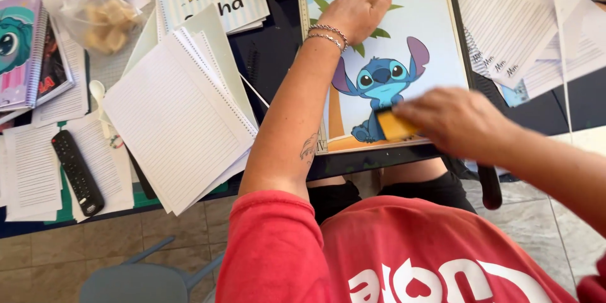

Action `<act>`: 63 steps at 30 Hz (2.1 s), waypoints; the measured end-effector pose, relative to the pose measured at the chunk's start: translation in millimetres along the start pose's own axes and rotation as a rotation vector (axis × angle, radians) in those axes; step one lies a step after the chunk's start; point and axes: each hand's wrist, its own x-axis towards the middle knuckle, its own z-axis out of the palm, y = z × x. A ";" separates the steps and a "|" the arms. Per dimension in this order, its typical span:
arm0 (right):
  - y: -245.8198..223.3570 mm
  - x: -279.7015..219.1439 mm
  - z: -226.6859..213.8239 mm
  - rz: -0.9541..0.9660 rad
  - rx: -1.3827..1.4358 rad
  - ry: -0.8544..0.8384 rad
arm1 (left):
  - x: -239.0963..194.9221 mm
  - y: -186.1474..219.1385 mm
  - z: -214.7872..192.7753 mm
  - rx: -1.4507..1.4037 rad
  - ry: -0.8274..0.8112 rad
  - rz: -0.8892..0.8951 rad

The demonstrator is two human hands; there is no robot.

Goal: Applying a printed vinyl cover to a notebook and smoothing it with a squeegee tool

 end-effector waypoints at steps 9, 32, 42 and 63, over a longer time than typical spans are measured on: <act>10.4 -44.0 -16.9 0.081 0.562 -0.085 | 7.0 -15.7 17.8 0.210 0.109 0.037; -55.8 -44.7 -42.6 0.171 0.212 -1.046 | -3.1 2.9 43.1 0.137 0.145 0.288; 8.7 -80.8 -27.2 0.209 0.486 0.253 | -58.6 44.7 47.9 0.305 0.438 0.432; 36.8 -65.9 -33.1 0.814 0.807 -0.044 | -171.2 91.1 147.0 0.366 0.382 0.342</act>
